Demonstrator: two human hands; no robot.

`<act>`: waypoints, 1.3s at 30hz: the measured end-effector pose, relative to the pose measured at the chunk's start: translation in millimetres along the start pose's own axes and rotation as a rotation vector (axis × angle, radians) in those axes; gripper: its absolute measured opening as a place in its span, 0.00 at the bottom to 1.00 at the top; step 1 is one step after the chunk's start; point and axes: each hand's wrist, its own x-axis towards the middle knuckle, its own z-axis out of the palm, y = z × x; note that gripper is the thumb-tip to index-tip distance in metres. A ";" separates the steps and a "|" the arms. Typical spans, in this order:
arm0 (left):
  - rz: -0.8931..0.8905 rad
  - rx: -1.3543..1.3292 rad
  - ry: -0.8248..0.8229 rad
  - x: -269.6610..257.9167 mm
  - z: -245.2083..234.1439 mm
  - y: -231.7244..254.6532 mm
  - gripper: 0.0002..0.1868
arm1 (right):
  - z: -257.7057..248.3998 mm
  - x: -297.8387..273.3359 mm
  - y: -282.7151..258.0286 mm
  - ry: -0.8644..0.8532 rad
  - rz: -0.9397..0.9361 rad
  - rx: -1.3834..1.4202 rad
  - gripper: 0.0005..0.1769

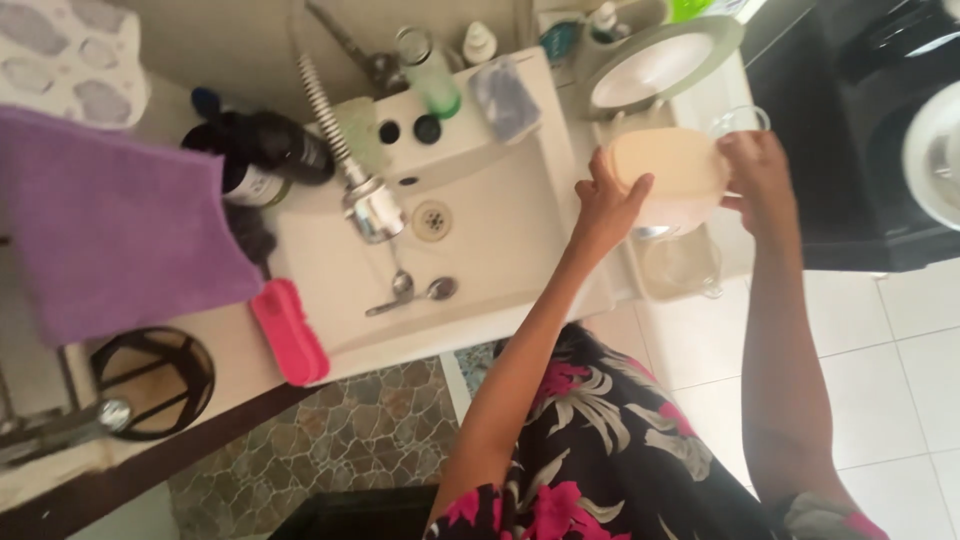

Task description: Washing various kitchen items including cups, bowls, a frying pan, a plate, and cutlery in a sink using a sponge.

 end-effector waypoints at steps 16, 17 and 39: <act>-0.360 0.321 -0.135 54.5 27.7 -9.4 0.41 | -9.4 104.8 63.9 0.061 -0.213 -0.737 0.33; -0.326 0.372 -0.142 55.4 26.3 -8.8 0.39 | -9.6 103.2 56.9 0.092 -0.322 -0.795 0.27; 0.110 0.194 0.091 95.9 30.5 -120.3 0.38 | 36.3 137.0 -48.0 0.083 -1.011 -0.821 0.07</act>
